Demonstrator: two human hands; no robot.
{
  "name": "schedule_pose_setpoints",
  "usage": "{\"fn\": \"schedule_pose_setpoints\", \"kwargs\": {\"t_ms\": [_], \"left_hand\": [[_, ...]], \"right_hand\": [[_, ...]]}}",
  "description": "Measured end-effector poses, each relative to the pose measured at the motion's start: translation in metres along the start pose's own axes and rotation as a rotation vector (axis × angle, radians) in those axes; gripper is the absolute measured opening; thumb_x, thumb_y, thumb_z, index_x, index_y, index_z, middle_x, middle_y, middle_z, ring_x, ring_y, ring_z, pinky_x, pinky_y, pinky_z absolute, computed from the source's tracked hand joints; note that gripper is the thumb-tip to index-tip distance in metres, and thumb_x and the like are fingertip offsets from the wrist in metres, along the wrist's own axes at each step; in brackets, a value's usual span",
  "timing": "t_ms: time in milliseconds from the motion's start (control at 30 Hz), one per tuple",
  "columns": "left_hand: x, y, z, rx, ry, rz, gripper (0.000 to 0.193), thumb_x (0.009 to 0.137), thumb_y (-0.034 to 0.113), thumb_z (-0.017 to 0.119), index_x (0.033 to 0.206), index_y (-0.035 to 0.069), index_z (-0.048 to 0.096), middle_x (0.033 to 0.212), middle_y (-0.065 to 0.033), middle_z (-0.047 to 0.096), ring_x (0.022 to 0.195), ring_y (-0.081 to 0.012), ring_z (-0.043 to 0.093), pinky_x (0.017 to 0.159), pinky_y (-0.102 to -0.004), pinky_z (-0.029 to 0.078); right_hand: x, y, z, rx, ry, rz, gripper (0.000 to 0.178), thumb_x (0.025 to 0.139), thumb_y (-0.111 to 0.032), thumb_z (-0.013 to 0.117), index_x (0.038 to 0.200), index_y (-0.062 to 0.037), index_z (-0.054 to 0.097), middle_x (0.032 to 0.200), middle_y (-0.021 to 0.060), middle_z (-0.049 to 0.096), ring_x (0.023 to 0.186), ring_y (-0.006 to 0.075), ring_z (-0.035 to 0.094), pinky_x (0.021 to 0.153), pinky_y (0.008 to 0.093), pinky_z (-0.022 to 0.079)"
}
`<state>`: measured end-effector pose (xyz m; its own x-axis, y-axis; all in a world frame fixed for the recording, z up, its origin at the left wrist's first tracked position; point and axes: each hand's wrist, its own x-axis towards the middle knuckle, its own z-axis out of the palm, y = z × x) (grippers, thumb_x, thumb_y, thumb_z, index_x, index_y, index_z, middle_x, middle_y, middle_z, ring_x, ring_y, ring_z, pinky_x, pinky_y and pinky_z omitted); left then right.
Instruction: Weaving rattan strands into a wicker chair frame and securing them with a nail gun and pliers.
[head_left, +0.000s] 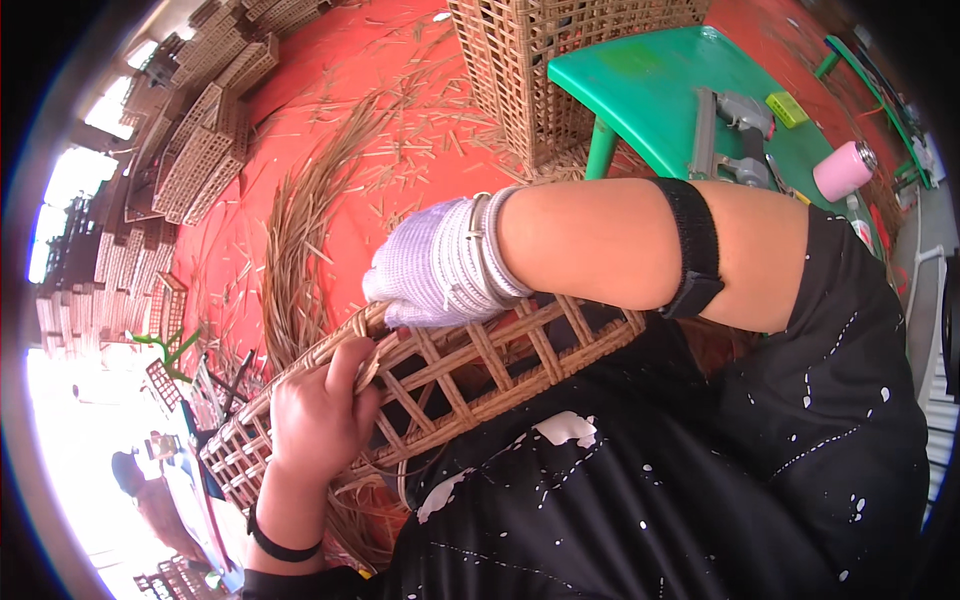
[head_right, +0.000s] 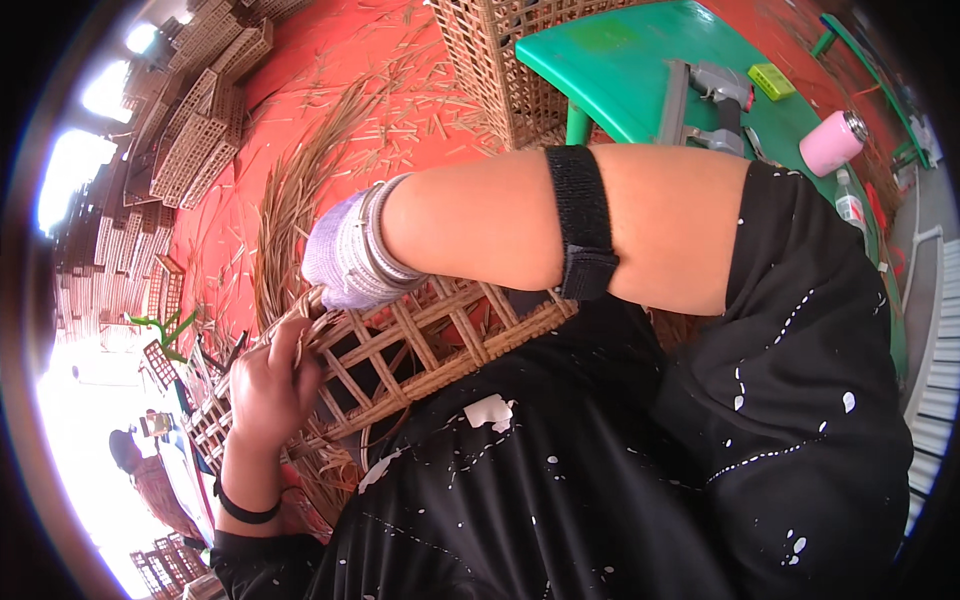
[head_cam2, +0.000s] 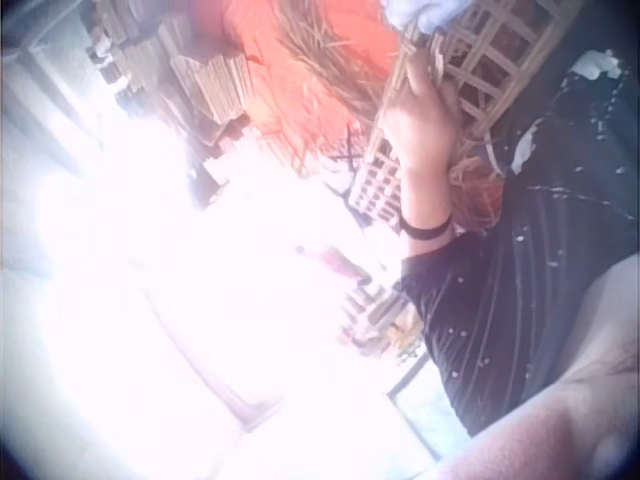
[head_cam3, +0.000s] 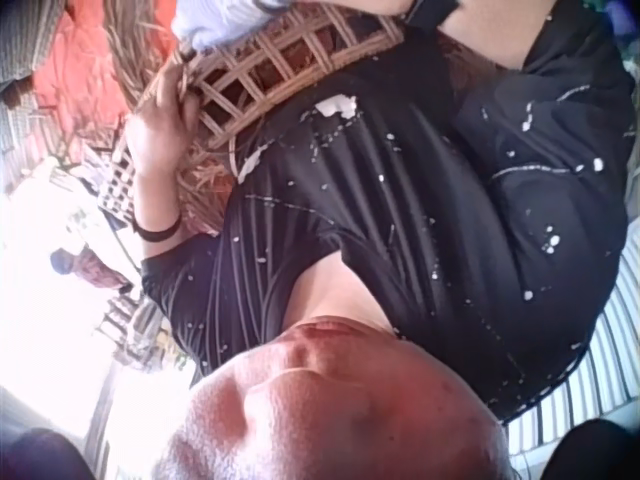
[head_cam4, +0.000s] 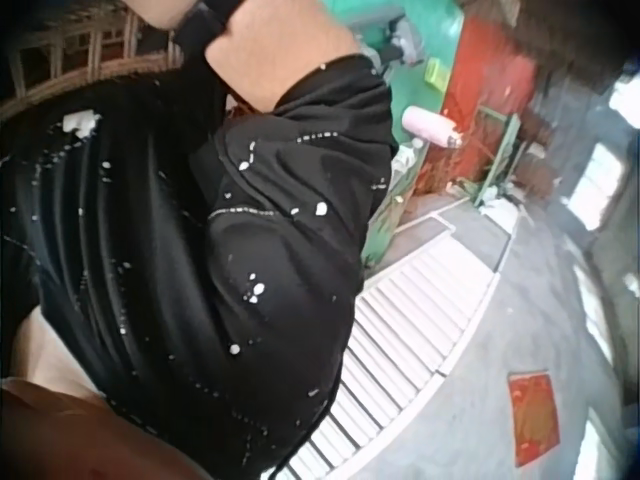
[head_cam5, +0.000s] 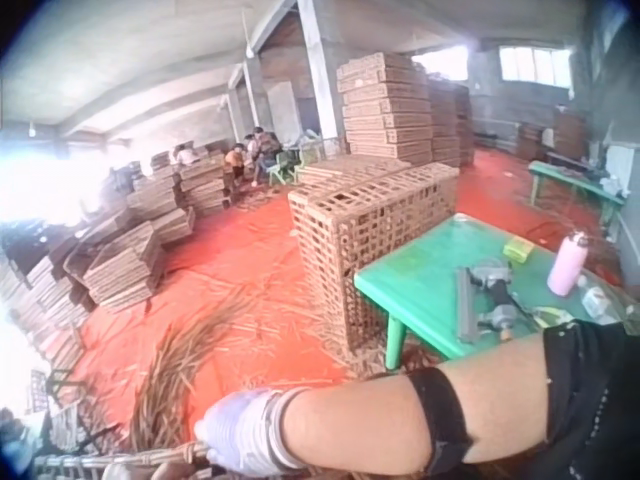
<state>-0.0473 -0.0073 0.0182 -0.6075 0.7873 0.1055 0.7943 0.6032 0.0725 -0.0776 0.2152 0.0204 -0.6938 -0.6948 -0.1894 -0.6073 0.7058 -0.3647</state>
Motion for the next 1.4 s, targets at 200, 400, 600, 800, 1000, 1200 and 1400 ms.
{"fn": "schedule_pose_setpoints", "kwargs": {"t_ms": [200, 400, 600, 800, 1000, 1200, 1400], "left_hand": [[-0.006, -0.004, 0.001, -0.006, 0.009, -0.037, 0.031, 0.073, 0.007, 0.061, 0.104, 0.009, 0.056, 0.061, -0.0126, 0.056, 0.054, -0.033, 0.057, 0.05, -0.0433, 0.045], [-0.007, -0.009, 0.006, -0.041, 0.041, -0.052, 0.025, 0.076, 0.004, 0.058, 0.101, 0.008, 0.059, 0.061, -0.0132, 0.057, 0.053, -0.0324, 0.057, 0.049, -0.0408, 0.045], [-0.012, -0.014, 0.01, -0.122, 0.069, -0.081, 0.025, 0.08, 0.002, 0.056, 0.103, 0.007, 0.06, 0.063, -0.014, 0.058, 0.052, -0.0316, 0.058, 0.049, -0.0385, 0.045], [-0.017, 0.009, 0.004, -0.132, 0.125, -0.075, 0.026, 0.084, 0.001, 0.057, 0.109, 0.004, 0.061, 0.071, -0.0143, 0.064, 0.051, -0.0249, 0.06, 0.049, -0.0322, 0.046], [-0.02, 0.016, -0.004, -0.319, 0.096, -0.394, 0.015, 0.089, 0.008, 0.057, 0.099, 0.004, 0.067, 0.062, -0.0117, 0.058, 0.047, -0.0207, 0.056, 0.048, -0.0317, 0.042], [-0.011, 0.023, -0.001, -0.466, 0.031, -0.37, 0.013, 0.089, 0.012, 0.057, 0.092, 0.0, 0.06, 0.064, -0.0192, 0.056, 0.059, -0.0365, 0.056, 0.054, -0.0406, 0.044], [-0.016, 0.018, 0.014, -0.56, 0.167, -0.312, 0.014, 0.091, 0.011, 0.055, 0.088, -0.002, 0.06, 0.059, -0.0184, 0.05, 0.049, -0.0299, 0.049, 0.05, -0.0375, 0.041]], "right_hand": [[-0.004, 0.0, -0.004, 0.024, 0.002, -0.047, 0.032, 0.092, -0.03, 0.049, 0.095, -0.0036, 0.067, 0.084, 0.0186, 0.067, 0.083, 0.0367, 0.065, 0.074, 0.0471, 0.05], [-0.004, -0.002, -0.008, 0.022, -0.076, -0.012, 0.031, 0.089, -0.029, 0.05, 0.093, -0.0046, 0.069, 0.084, 0.0183, 0.068, 0.081, 0.036, 0.065, 0.072, 0.047, 0.05], [-0.005, -0.014, -0.014, -0.042, -0.072, 0.034, 0.029, 0.087, -0.026, 0.052, 0.094, -0.0045, 0.07, 0.085, 0.0179, 0.068, 0.081, 0.0355, 0.066, 0.073, 0.0469, 0.051], [-0.014, -0.001, -0.007, -0.01, 0.001, -0.028, 0.029, 0.087, -0.025, 0.051, 0.094, -0.0037, 0.07, 0.085, 0.0184, 0.068, 0.081, 0.0357, 0.066, 0.073, 0.0471, 0.051], [-0.001, 0.007, 0.004, -0.018, 0.022, -0.032, 0.027, 0.09, -0.026, 0.049, 0.092, -0.0034, 0.064, 0.085, 0.0177, 0.065, 0.082, 0.0374, 0.063, 0.076, 0.0468, 0.049], [0.002, 0.013, 0.016, 0.02, 0.216, -0.157, 0.028, 0.089, -0.026, 0.049, 0.09, -0.0036, 0.066, 0.084, 0.0194, 0.066, 0.082, 0.0383, 0.063, 0.075, 0.0469, 0.049], [-0.001, 0.006, 0.008, 0.015, 0.119, -0.164, 0.029, 0.093, -0.023, 0.052, 0.114, -0.004, 0.057, 0.1, 0.0178, 0.061, 0.091, 0.037, 0.061, 0.079, 0.0432, 0.05]]}}
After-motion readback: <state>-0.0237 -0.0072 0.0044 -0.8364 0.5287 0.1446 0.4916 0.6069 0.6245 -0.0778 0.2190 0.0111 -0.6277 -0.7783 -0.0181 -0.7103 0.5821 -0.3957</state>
